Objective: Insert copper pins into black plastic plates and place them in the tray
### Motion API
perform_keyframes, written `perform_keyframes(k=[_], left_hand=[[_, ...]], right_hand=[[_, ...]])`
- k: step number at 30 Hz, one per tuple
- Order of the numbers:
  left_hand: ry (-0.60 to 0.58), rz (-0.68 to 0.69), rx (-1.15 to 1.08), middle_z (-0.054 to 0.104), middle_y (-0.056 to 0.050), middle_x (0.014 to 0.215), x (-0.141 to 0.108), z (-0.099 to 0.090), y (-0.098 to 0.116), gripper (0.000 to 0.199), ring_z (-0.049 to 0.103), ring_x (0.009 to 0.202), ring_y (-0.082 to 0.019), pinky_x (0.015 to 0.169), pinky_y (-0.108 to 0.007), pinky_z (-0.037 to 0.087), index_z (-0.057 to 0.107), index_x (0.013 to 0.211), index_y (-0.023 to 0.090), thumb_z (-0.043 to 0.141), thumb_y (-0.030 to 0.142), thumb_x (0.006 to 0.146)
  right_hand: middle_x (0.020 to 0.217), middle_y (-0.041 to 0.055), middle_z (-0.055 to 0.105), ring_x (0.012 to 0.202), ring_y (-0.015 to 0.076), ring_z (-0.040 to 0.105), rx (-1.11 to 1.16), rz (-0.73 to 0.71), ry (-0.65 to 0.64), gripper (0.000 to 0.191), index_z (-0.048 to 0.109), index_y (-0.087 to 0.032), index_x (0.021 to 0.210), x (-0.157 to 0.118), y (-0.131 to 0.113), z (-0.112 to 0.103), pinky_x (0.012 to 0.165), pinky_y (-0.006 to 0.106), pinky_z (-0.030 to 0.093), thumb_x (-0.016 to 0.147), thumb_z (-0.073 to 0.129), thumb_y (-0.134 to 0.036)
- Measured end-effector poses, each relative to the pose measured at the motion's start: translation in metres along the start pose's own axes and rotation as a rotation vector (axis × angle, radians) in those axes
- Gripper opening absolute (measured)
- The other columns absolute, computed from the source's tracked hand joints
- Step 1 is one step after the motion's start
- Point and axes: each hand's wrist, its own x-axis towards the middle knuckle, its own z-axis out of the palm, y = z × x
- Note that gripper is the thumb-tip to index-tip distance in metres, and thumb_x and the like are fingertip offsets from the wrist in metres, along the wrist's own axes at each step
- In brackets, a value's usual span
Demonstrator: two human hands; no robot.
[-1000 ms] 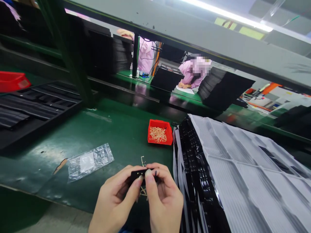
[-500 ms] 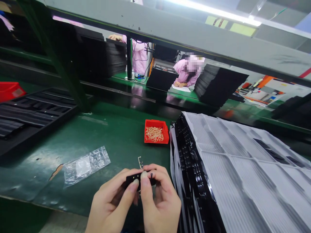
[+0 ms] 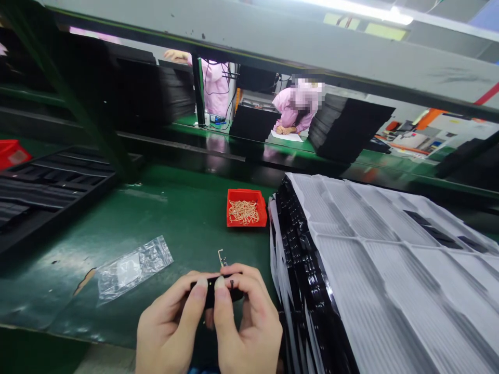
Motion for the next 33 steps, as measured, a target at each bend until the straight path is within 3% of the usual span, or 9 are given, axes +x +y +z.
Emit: perform_keyframes(k=[5,9,14,19,20,23,25,27,33], left_hand=[[0.069,0.023,0.083,0.067,0.001,0.065,-0.001,0.005,0.002,0.028,0.057,0.050,-0.010,0.052,-0.017,0.048,0.078,0.081,0.020,0.063,0.034,0.100],[0.118,0.042,0.116,0.060,0.003,0.056,-0.002,0.008,0.001,0.034,0.054,0.048,-0.011,0.052,-0.018,0.047,0.075,0.075,0.020,0.062,0.036,0.101],[0.192,-0.046,0.096,0.057,0.004,0.051,-0.005,0.009,-0.005,0.036,0.051,0.044,-0.010,0.048,-0.017,0.043,0.073,0.075,0.019,0.065,0.043,0.101],[0.361,-0.108,-0.146,0.054,0.005,0.045,-0.006,0.003,-0.011,0.042,0.051,0.040,-0.008,0.046,-0.015,0.044,0.071,0.080,0.017,0.069,0.054,0.099],[0.374,-0.109,-0.187,0.054,0.005,0.044,-0.006,0.002,-0.010,0.043,0.050,0.040,-0.008,0.046,-0.016,0.044,0.071,0.080,0.017,0.070,0.056,0.098],[0.336,-0.182,-0.265,0.056,0.004,0.046,-0.008,0.003,-0.004,0.044,0.050,0.040,-0.008,0.045,-0.016,0.044,0.072,0.081,0.015,0.073,0.056,0.096],[0.276,-0.234,-0.310,0.054,0.004,0.047,-0.009,0.005,0.002,0.046,0.048,0.042,-0.007,0.047,-0.016,0.044,0.073,0.081,0.014,0.076,0.058,0.094],[0.236,-0.266,-0.352,0.053,0.004,0.049,-0.010,0.007,0.005,0.048,0.046,0.043,-0.006,0.048,-0.015,0.043,0.073,0.084,0.013,0.078,0.060,0.091],[0.278,-0.288,-0.284,0.048,0.007,0.053,-0.011,0.009,0.001,0.053,0.039,0.042,-0.005,0.043,-0.013,0.034,0.063,0.084,0.017,0.076,0.068,0.088]], right_hand=[[0.110,0.0106,0.075,0.096,0.0215,0.077,-0.077,-0.129,-0.012,0.012,0.072,-0.022,0.093,0.002,0.006,-0.004,0.084,0.033,0.066,0.099,0.070,-0.032],[0.105,0.0081,0.078,0.094,0.0189,0.079,-0.191,-0.315,-0.065,0.003,0.071,-0.023,0.098,0.005,0.006,-0.006,0.080,0.027,0.066,0.097,0.070,-0.020],[0.110,0.0040,0.078,0.103,0.0166,0.076,-0.214,-0.273,-0.051,0.009,0.074,-0.026,0.099,0.002,0.000,-0.002,0.091,0.027,0.062,0.099,0.066,-0.021],[0.129,0.0071,0.075,0.101,0.0157,0.075,-0.170,-0.395,0.059,0.048,0.067,-0.029,0.135,0.008,-0.005,-0.015,0.084,0.026,0.063,0.091,0.074,-0.012],[0.131,0.0080,0.074,0.102,0.0169,0.076,-0.184,-0.405,0.016,0.046,0.068,-0.028,0.133,0.009,-0.006,-0.018,0.083,0.026,0.063,0.091,0.075,-0.012],[0.122,0.0086,0.077,0.107,0.0211,0.076,-0.202,-0.296,-0.127,0.012,0.078,-0.025,0.103,0.009,-0.011,-0.020,0.088,0.031,0.063,0.096,0.070,-0.020],[0.112,0.0071,0.078,0.103,0.0213,0.076,-0.146,-0.197,-0.112,0.015,0.077,-0.024,0.087,0.005,-0.015,-0.015,0.090,0.032,0.062,0.099,0.067,-0.022],[0.105,0.0052,0.077,0.098,0.0193,0.075,-0.091,-0.146,-0.092,0.018,0.076,-0.024,0.083,0.002,-0.018,-0.009,0.087,0.029,0.061,0.099,0.067,-0.022],[0.097,0.0029,0.075,0.089,0.0160,0.072,-0.068,-0.140,-0.090,0.018,0.076,-0.024,0.079,0.000,-0.021,-0.006,0.080,0.024,0.059,0.096,0.071,-0.019]])
